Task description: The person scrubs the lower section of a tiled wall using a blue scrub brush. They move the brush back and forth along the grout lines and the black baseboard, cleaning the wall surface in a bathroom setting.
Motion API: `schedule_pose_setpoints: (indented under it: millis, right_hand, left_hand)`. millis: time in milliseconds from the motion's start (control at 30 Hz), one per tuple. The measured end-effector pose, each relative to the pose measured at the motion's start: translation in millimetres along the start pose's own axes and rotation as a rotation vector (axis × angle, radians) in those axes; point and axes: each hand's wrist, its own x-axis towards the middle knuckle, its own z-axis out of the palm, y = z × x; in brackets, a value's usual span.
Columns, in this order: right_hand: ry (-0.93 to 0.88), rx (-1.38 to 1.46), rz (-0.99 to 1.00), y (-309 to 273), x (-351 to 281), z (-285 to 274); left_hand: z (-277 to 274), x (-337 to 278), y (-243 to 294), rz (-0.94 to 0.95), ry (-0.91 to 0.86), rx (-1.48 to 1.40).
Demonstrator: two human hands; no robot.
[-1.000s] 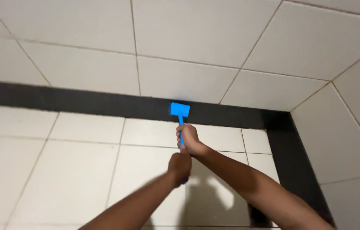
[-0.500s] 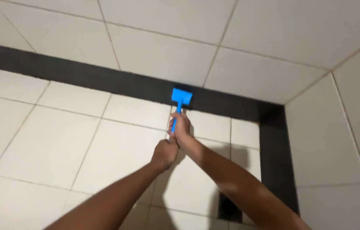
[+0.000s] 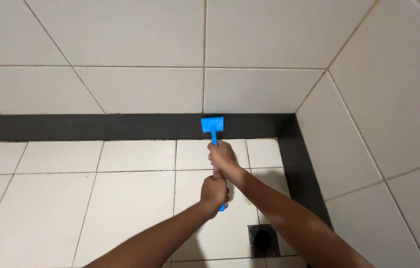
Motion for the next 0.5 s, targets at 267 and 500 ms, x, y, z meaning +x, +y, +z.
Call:
schedule_pose_setpoints:
  millis: [267, 500]
  right_hand:
    - [0.092, -0.045, -0.159, -75.6, -65.1, -10.4]
    - [0.229, -0.225, -0.493, -121.4, -92.4, -13.4]
  left_hand:
    - [11.8, -25.5, 1.2, 0.405, 0.141, 0.173]
    - [10.2, -52.2, 25.0, 0.859, 0.178, 0.091]
